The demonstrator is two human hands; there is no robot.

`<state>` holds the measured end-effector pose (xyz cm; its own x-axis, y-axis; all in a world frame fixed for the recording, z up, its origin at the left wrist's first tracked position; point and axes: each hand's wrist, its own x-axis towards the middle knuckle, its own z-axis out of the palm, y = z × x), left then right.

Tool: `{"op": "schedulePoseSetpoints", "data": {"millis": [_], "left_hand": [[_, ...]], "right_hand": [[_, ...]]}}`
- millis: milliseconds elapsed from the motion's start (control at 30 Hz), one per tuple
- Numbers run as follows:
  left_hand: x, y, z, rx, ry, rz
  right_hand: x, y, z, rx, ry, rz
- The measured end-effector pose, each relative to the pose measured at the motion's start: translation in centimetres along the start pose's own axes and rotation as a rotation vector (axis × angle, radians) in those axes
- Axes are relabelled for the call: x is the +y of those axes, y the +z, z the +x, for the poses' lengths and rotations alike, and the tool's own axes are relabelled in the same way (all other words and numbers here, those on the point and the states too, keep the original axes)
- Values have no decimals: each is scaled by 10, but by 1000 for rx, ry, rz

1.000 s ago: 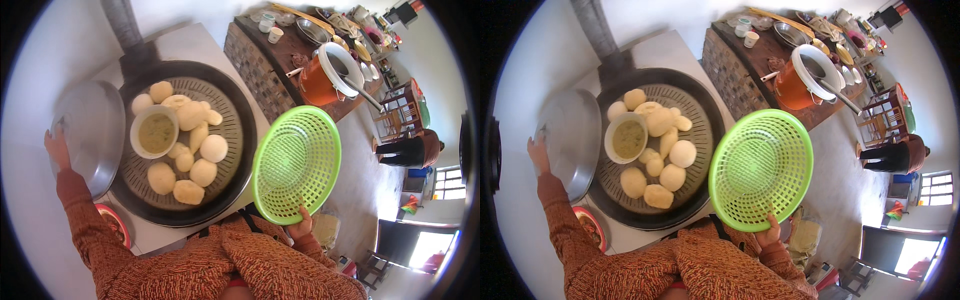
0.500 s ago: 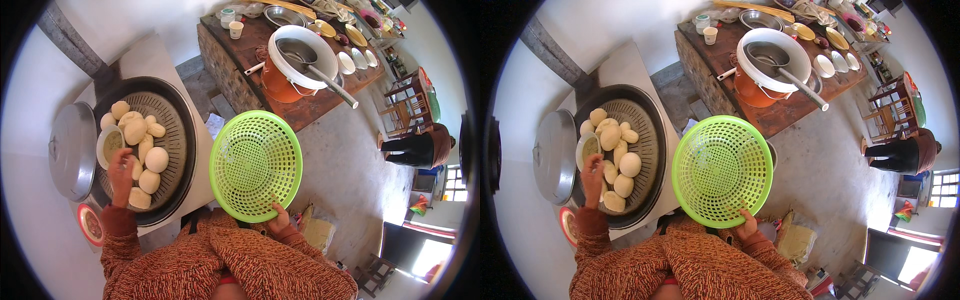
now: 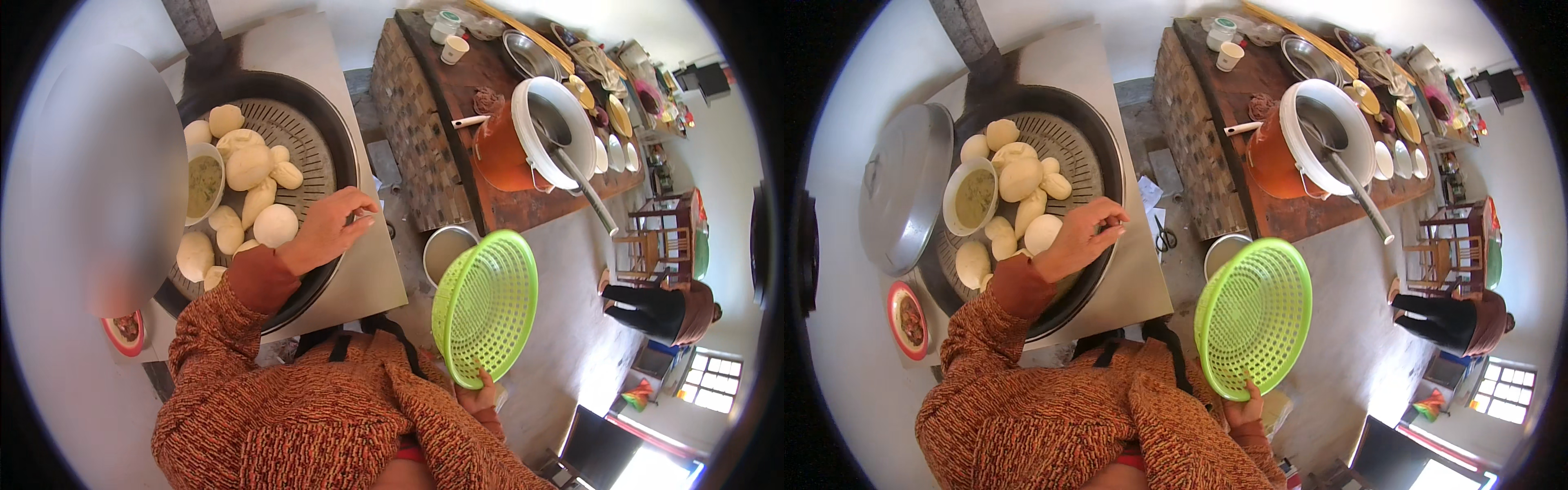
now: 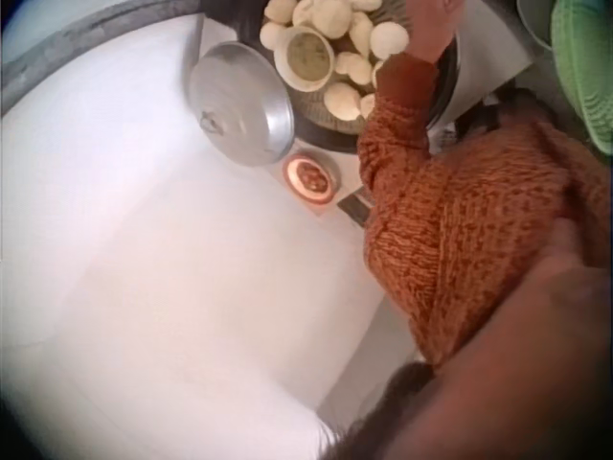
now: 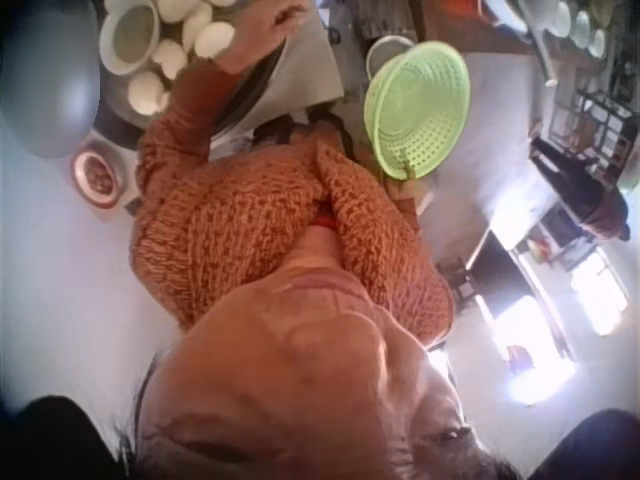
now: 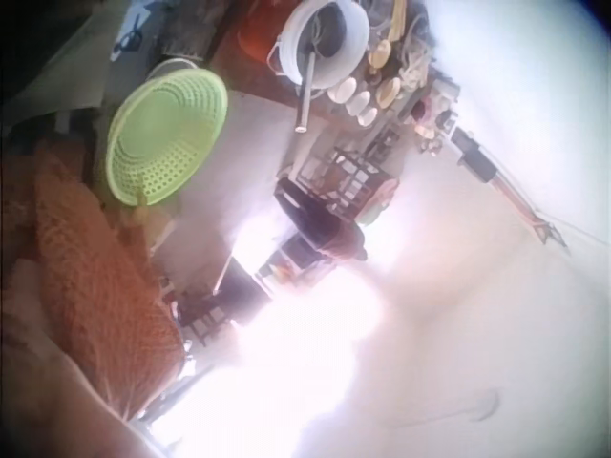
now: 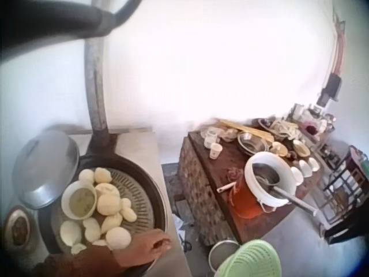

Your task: The person opens a steamer pot and transfers steamed buns from the steamer tray into a green plastic basket. They then use a cleaver to cut a bun in half and place it into a bowl of soup. Finally, they carry the bowl of soup to a wooden table.

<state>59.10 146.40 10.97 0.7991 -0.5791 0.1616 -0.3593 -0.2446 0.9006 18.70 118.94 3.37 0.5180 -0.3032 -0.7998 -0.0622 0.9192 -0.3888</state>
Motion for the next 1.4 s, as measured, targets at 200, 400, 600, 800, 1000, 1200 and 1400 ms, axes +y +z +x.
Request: {"op": "schedulePoseSetpoints", "data": {"millis": [200, 400, 600, 800, 1000, 1200, 1400], "left_hand": [[-26, 33, 74, -31, 60, 142], [-61, 91, 197, 83, -29, 323], [-103, 173, 326, 187, -140, 347], [-165, 234, 400, 330, -296, 389], [-189, 272, 448, 286, -433, 603], [-199, 288, 462, 297, -374, 378], [-137, 239, 431, 698, -233, -899]], "right_hand": [[-17, -54, 36, 80, 2, 107], [-57, -143, 81, -45, 145, 194], [-45, -90, 138, 33, 254, 185], [-85, -64, 192, 37, 271, 80], [-126, -66, 213, 74, 220, 35], [-160, -67, 219, 97, 193, -23], [-182, -57, 219, 46, 215, -129]]}}
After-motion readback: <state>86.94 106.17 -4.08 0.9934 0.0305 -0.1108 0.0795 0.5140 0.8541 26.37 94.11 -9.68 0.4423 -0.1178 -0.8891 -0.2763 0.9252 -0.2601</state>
